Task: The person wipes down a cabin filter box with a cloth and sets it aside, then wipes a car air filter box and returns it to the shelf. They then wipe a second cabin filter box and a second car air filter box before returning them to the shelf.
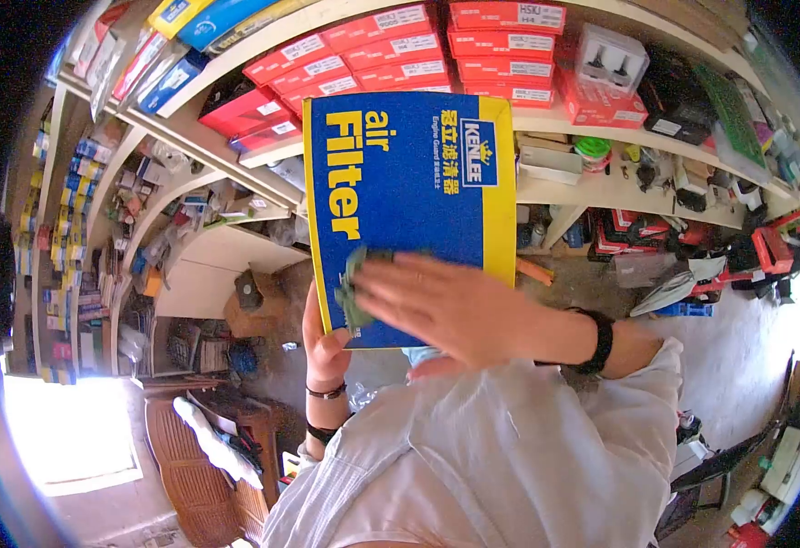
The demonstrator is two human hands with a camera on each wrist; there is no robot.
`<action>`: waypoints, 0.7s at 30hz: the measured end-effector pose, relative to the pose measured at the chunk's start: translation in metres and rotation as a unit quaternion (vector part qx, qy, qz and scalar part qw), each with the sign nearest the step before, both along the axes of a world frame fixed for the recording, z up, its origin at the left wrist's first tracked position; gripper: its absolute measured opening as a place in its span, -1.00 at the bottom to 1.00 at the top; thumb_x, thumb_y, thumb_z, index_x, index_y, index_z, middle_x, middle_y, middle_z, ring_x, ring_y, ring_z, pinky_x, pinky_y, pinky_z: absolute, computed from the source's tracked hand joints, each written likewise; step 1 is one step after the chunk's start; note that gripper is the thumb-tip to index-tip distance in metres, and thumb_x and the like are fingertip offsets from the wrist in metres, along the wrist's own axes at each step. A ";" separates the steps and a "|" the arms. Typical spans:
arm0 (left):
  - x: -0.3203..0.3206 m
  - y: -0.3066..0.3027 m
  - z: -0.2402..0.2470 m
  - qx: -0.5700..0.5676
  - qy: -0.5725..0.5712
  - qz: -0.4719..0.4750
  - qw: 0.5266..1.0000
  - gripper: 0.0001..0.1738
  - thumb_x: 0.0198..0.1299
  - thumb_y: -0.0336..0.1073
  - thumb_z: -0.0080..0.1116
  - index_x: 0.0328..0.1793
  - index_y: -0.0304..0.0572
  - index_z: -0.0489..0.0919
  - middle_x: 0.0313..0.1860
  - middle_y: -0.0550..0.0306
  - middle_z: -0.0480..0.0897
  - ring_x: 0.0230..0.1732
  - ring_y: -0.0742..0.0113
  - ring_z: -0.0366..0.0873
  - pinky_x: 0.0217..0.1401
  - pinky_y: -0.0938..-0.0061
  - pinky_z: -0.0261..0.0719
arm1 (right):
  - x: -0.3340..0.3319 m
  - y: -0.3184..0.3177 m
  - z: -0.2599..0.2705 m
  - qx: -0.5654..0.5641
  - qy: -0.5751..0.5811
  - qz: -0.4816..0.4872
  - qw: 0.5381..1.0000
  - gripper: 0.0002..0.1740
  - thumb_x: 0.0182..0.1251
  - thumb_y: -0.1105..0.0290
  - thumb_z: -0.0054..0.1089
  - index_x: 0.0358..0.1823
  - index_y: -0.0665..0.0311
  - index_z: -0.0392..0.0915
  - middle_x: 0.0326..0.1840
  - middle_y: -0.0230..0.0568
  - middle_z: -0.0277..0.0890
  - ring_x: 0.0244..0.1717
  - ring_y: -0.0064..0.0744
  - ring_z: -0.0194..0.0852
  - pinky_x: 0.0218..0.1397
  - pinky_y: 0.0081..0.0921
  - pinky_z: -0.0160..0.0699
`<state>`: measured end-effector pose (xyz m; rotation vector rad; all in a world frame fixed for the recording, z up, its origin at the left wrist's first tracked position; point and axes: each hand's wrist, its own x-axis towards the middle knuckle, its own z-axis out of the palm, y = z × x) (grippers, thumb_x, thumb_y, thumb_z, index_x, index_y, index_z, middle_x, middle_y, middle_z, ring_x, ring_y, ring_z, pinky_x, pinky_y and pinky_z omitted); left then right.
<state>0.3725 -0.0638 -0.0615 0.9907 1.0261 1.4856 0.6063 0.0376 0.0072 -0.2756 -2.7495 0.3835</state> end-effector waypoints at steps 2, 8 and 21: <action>-0.002 0.000 -0.004 -0.001 0.003 0.017 1.000 0.12 -0.09 -0.25 0.33 0.64 -0.41 0.07 0.43 -0.02 0.41 0.44 0.20 0.37 0.50 0.32 0.30 | 0.000 -0.007 -0.009 -0.034 0.001 0.092 0.995 0.03 0.26 -0.20 0.20 0.57 0.36 0.14 0.63 0.08 0.09 0.66 -0.03 0.00 0.71 -0.09 -0.08; -0.002 0.002 0.014 -0.012 0.083 -0.039 0.996 0.11 -0.11 -0.37 0.35 0.64 -0.39 0.09 0.43 0.01 0.40 0.46 0.25 0.33 0.52 0.33 0.26 | -0.001 0.035 0.019 0.011 -0.009 0.015 1.000 0.04 0.24 -0.20 0.21 0.56 0.38 0.14 0.63 0.11 0.07 0.64 0.03 0.03 0.67 -0.09 0.03; 0.007 0.013 0.016 -0.002 0.050 -0.059 0.997 0.10 -0.09 -0.38 0.31 0.65 -0.38 0.07 0.48 0.00 0.37 0.46 0.26 0.34 0.51 0.34 0.29 | -0.002 0.052 0.034 0.098 0.054 -0.033 0.993 0.01 0.29 -0.24 0.13 0.60 0.27 0.13 0.66 0.00 0.08 0.67 -0.06 0.00 0.67 -0.06 -0.01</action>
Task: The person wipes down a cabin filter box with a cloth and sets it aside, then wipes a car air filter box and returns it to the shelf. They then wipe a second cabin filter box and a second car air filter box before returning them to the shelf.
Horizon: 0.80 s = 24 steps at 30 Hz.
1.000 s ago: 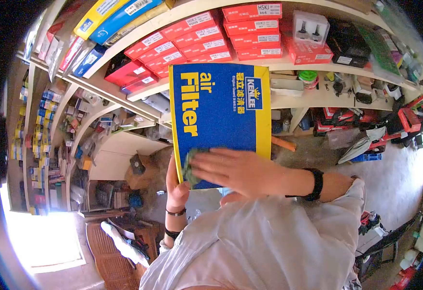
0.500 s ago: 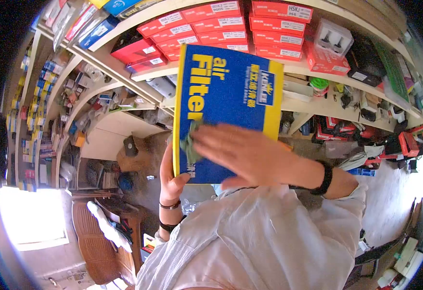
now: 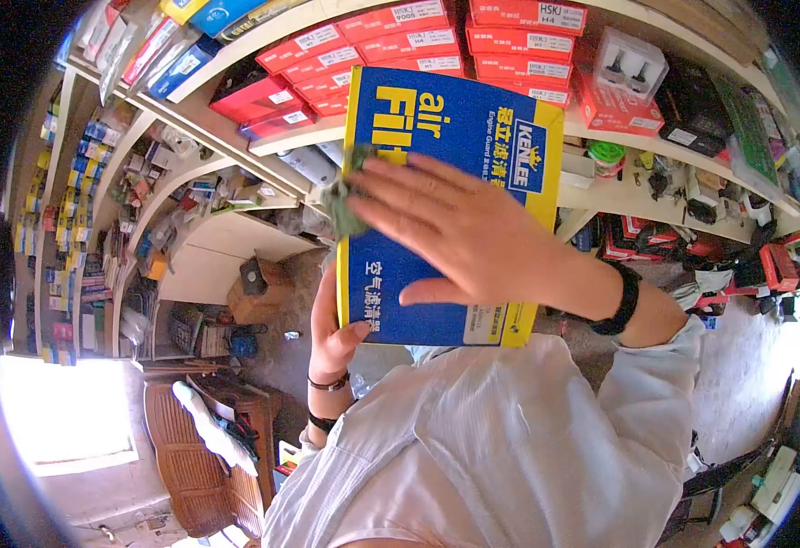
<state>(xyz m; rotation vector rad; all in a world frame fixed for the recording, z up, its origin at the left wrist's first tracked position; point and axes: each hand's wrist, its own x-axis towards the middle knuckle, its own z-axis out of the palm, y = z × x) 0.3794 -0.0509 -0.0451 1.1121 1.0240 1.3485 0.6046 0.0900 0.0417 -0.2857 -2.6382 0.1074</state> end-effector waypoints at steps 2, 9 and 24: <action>0.001 0.001 0.001 -0.005 0.007 -0.001 1.000 0.10 -0.08 -0.36 0.31 0.65 -0.37 0.06 0.48 0.01 0.37 0.46 0.25 0.34 0.51 0.33 0.29 | 0.000 0.000 -0.005 -0.019 0.006 0.026 0.999 0.01 0.31 -0.24 0.11 0.60 0.28 0.12 0.66 0.01 0.07 0.67 -0.05 -0.01 0.67 -0.06 -0.02; -0.002 0.007 -0.009 0.045 -0.016 -0.005 0.999 0.09 0.01 -0.28 0.29 0.67 -0.38 0.01 0.51 -0.01 0.32 0.47 0.22 0.32 0.52 0.30 0.27 | 0.003 -0.027 -0.022 -0.066 -0.058 0.151 0.985 0.01 0.25 -0.17 0.19 0.58 0.32 0.16 0.67 -0.03 0.04 0.68 -0.15 -0.01 0.71 -0.17 -0.08; -0.002 0.001 0.011 0.018 0.016 -0.006 1.000 0.12 -0.02 -0.35 0.45 0.64 -0.40 0.05 0.43 0.02 0.40 0.41 0.28 0.39 0.44 0.37 0.39 | 0.007 0.002 0.018 -0.007 0.018 0.058 0.998 0.02 0.24 -0.19 0.20 0.58 0.32 0.15 0.68 -0.02 0.01 0.67 -0.10 0.00 0.68 -0.13 0.02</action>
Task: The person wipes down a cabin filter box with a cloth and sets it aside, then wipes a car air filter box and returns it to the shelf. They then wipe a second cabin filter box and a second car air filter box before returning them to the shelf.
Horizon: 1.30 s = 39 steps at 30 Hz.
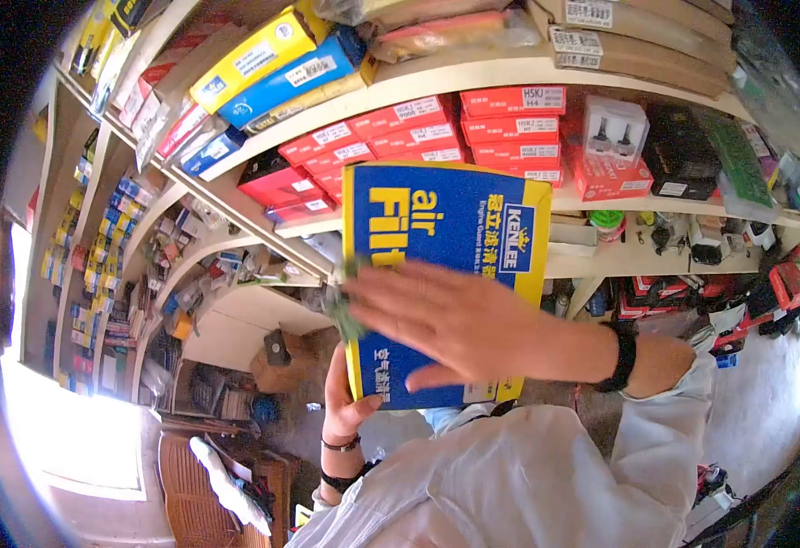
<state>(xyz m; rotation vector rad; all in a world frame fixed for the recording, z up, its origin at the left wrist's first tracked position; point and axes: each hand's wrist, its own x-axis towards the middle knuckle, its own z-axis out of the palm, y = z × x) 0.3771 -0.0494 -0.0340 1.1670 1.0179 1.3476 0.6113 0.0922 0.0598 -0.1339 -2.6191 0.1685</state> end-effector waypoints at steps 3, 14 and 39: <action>0.001 -0.002 -0.001 -0.010 -0.024 0.001 1.000 0.12 -0.06 -0.39 0.42 0.64 -0.40 0.06 0.40 0.02 0.42 0.41 0.27 0.40 0.47 0.36 0.36 | 0.002 0.016 0.026 0.031 0.020 -0.087 0.996 0.04 0.24 -0.17 0.24 0.59 0.34 0.11 0.68 0.02 0.01 0.67 -0.06 -0.02 0.69 -0.13 -0.01; 0.009 0.003 -0.008 0.031 -0.001 0.084 0.996 0.01 0.12 -0.32 0.31 0.65 -0.37 0.03 0.39 0.03 0.42 0.34 0.28 0.43 0.38 0.37 0.44 | -0.001 -0.020 -0.030 -0.095 -0.028 -0.017 0.995 -0.01 0.20 0.00 0.38 0.52 0.43 0.16 0.61 0.17 0.07 0.65 0.12 -0.02 0.65 -0.08 0.04; -0.001 0.003 -0.034 0.000 -0.191 0.028 0.981 0.00 0.12 -0.14 0.47 0.60 -0.27 0.16 0.37 0.00 0.50 0.38 0.14 0.49 0.42 0.24 0.48 | 0.006 -0.035 -0.063 -0.168 0.378 -0.268 0.870 -0.67 0.28 0.59 0.18 0.09 0.45 0.60 0.22 0.14 0.60 0.47 0.28 0.35 0.47 -0.04 0.34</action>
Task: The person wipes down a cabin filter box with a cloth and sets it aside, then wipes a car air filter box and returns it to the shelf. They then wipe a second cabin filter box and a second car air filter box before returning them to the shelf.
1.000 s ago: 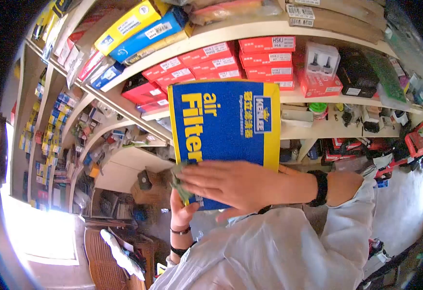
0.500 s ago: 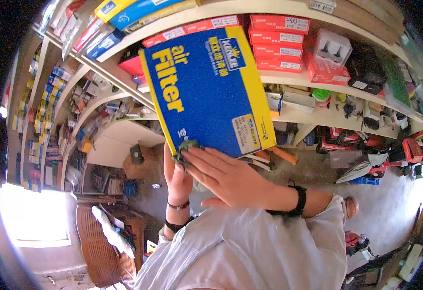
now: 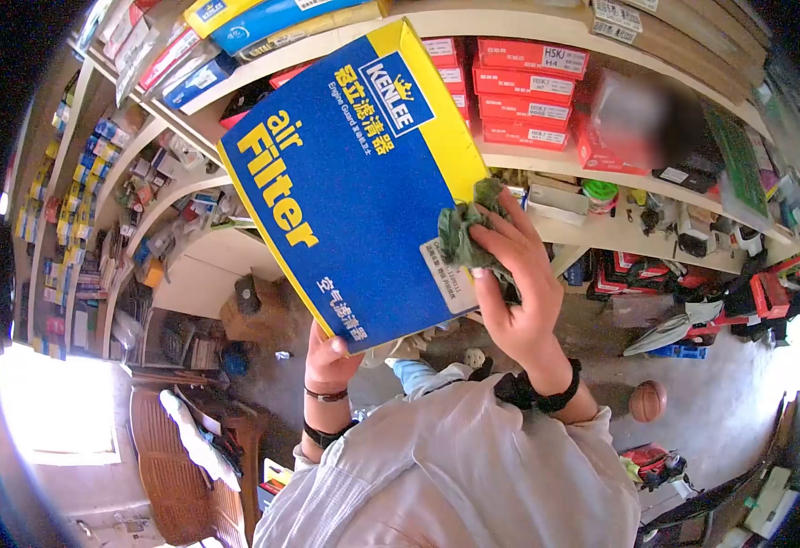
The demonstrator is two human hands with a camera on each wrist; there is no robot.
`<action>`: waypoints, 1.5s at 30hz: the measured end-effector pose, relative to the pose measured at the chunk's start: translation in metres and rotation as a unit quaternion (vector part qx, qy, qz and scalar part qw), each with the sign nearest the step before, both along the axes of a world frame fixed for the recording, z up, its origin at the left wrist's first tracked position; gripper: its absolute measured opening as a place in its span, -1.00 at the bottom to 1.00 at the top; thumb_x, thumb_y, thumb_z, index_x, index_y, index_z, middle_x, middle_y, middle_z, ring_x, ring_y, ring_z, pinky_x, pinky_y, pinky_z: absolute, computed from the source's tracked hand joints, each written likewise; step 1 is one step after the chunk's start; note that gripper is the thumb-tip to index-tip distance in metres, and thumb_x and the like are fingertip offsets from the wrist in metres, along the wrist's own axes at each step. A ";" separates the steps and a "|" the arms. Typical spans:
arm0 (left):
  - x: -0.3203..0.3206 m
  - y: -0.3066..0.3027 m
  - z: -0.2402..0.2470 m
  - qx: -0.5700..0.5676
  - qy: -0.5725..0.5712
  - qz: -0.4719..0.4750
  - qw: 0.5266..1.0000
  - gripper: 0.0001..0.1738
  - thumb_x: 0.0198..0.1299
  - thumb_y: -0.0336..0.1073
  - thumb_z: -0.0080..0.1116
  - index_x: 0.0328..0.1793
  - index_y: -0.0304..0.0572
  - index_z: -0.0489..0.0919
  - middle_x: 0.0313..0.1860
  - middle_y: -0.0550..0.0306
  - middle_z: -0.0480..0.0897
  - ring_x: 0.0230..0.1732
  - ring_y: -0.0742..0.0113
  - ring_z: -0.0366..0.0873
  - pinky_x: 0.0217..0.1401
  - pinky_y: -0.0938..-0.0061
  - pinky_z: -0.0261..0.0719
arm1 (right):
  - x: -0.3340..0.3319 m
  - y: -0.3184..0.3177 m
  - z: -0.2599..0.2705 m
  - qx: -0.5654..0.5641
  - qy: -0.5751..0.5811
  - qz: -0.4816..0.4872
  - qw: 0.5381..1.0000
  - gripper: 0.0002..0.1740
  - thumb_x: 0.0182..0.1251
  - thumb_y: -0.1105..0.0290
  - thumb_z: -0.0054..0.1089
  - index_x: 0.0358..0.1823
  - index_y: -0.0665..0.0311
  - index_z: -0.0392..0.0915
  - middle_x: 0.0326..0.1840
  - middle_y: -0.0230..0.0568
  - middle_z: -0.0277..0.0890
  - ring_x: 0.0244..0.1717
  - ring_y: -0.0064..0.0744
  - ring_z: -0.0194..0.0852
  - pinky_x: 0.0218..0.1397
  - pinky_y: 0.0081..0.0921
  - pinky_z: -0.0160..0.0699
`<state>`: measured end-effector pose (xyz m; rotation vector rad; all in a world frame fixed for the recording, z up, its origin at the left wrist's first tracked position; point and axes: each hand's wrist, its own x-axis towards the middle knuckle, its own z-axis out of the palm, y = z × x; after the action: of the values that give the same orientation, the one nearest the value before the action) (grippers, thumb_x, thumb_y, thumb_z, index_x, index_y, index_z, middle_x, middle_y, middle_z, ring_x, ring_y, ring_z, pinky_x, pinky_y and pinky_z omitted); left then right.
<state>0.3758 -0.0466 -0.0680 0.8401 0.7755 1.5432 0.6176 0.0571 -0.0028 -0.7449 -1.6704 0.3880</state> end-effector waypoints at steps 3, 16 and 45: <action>-0.004 -0.009 -0.006 -0.023 -0.202 -0.112 0.973 -0.12 0.19 0.03 0.41 0.51 -0.29 0.31 0.35 0.02 0.53 0.33 0.13 0.53 0.41 0.20 0.49 | 0.008 0.002 -0.004 0.003 -0.015 0.058 0.998 -0.66 0.23 0.64 0.12 0.05 0.45 0.62 0.21 0.16 0.61 0.50 0.23 0.33 0.50 -0.06 0.31; 0.010 -0.005 0.014 -0.070 -0.110 0.047 0.990 -0.27 0.14 -0.13 0.32 0.41 -0.29 0.40 0.21 0.03 0.62 0.19 0.16 0.63 0.24 0.27 0.62 | -0.029 -0.046 -0.012 0.202 -0.286 0.143 0.926 -0.68 0.27 0.35 0.24 0.06 0.05 0.67 0.29 -0.42 0.60 0.42 -0.36 0.41 0.37 -0.34 0.39; 0.027 0.001 0.056 -0.123 -0.147 0.008 0.981 -0.49 0.31 -0.27 0.14 0.35 -0.30 0.42 0.16 0.11 0.60 0.14 0.34 0.57 0.21 0.38 0.57 | -0.042 -0.041 -0.006 0.293 -0.202 0.187 0.916 -0.73 0.10 0.32 0.32 -0.12 0.06 0.73 0.05 -0.50 0.62 0.04 -0.49 0.49 0.07 -0.45 0.50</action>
<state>0.4023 -0.0451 -0.0115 0.4117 0.7365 1.5051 0.5758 0.0164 -0.0092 -0.0464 -2.1808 -0.0287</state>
